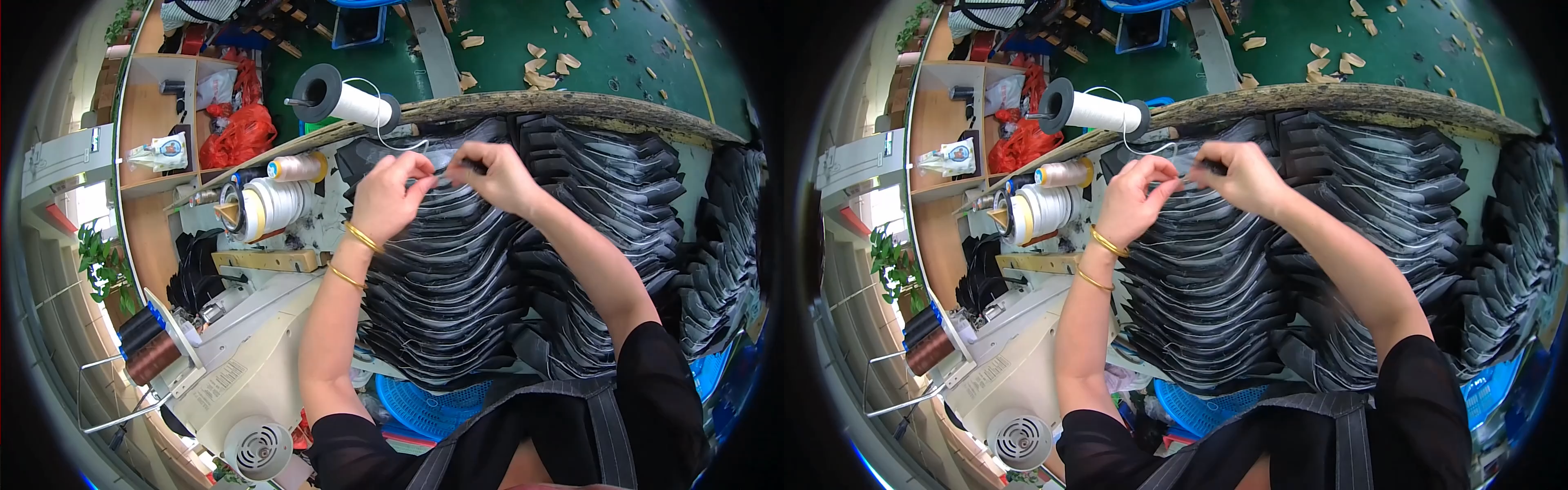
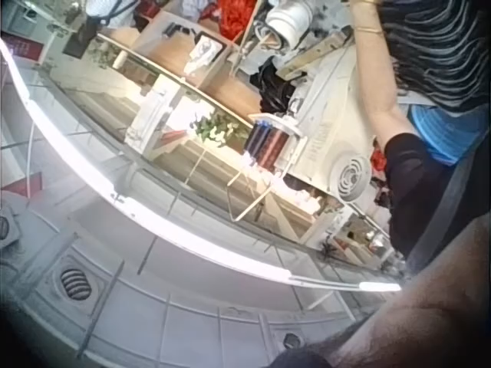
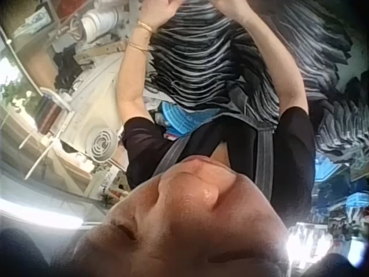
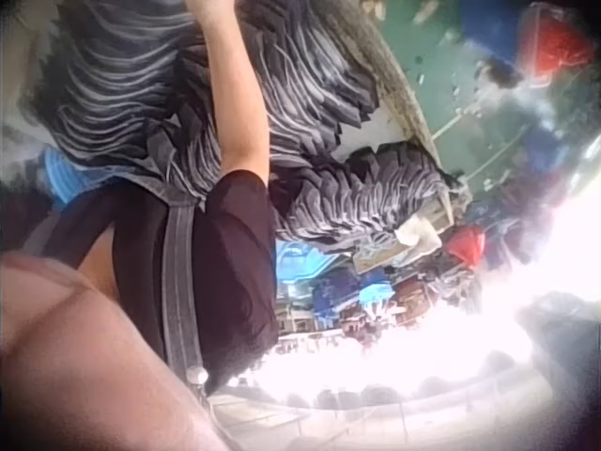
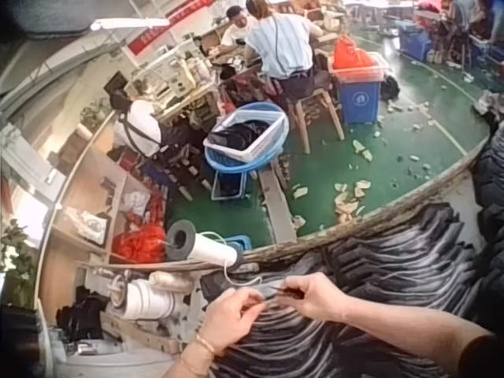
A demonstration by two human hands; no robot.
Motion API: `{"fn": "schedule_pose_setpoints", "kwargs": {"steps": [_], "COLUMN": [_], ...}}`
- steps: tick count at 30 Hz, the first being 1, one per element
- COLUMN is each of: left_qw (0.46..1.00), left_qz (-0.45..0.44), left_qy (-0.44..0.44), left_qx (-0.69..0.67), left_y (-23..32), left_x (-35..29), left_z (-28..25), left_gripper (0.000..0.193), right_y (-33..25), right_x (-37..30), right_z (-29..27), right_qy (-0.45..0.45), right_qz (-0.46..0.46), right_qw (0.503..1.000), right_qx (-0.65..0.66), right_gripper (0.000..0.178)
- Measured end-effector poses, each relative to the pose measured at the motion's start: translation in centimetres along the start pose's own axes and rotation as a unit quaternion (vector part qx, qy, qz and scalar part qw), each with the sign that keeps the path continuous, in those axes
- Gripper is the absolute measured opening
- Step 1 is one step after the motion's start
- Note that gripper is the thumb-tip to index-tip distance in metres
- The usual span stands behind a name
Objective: The recorder is manually pulling thread through a series of shoe upper components to assemble or secure them.
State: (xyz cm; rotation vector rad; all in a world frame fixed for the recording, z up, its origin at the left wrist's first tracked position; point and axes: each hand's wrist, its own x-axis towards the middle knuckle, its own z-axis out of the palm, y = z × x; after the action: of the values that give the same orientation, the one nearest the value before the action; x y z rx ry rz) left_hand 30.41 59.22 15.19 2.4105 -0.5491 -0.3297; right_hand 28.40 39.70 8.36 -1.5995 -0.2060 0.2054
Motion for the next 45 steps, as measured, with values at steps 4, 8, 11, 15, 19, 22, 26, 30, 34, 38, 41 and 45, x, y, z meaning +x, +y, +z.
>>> {"fn": "schedule_pose_setpoints", "kwargs": {"steps": [4,8,11,15,19,22,26,30,34,38,41,45], "left_qw": [0.983,0.969,0.956,0.943,0.929,0.921,0.893,0.889,0.92,0.909,0.89,0.862], "left_qz": [0.031,0.004,0.044,0.046,0.04,0.033,0.055,0.074,0.014,0.04,0.047,0.075], "left_qy": [0.041,0.036,0.076,0.101,0.116,0.127,0.132,0.167,0.188,0.156,0.149,0.145], "left_qx": [0.175,0.246,0.282,0.314,0.349,0.368,0.426,0.419,0.345,0.385,0.428,0.481], "left_y": [-3.5,-5.2,-5.6,-6.3,-6.8,-6.8,-7.0,-7.4,-6.7,-6.6,-6.7,-7.8], "left_x": [-0.2,-0.2,0.1,0.4,1.8,2.3,2.7,2.2,1.4,2.1,2.5,2.5], "left_z": [-2.1,-2.1,-1.2,-0.5,0.2,0.6,1.4,1.7,0.4,0.9,1.9,3.1], "left_gripper": [0.011,0.008,0.008,0.007,0.007,0.007,0.006,0.006,0.007,0.005,0.007,0.009], "right_y": [4.3,4.7,5.1,5.6,6.7,6.7,6.6,6.9,7.4,7.3,7.2,6.8], "right_x": [1.6,2.6,3.1,3.5,3.6,3.9,3.9,3.8,3.8,3.8,3.8,3.4], "right_z": [-4.1,-3.2,-2.5,-2.0,-1.6,-1.4,-1.1,-0.9,-1.2,-1.1,-1.0,-1.0], "right_qy": [0.144,0.115,0.106,0.106,0.121,0.108,0.112,0.12,0.109,0.117,0.126,0.146], "right_qz": [0.033,0.091,0.117,0.136,0.132,0.136,0.127,0.12,0.112,0.118,0.119,0.114], "right_qw": [0.982,0.955,0.939,0.933,0.928,0.925,0.915,0.912,0.91,0.911,0.908,0.895], "right_qx": [-0.114,-0.259,-0.307,-0.316,-0.326,-0.339,-0.367,-0.374,-0.385,-0.379,-0.382,-0.405], "right_gripper": [0.019,0.022,0.021,0.019,0.019,0.018,0.02,0.022,0.022,0.02,0.021,0.034]}}
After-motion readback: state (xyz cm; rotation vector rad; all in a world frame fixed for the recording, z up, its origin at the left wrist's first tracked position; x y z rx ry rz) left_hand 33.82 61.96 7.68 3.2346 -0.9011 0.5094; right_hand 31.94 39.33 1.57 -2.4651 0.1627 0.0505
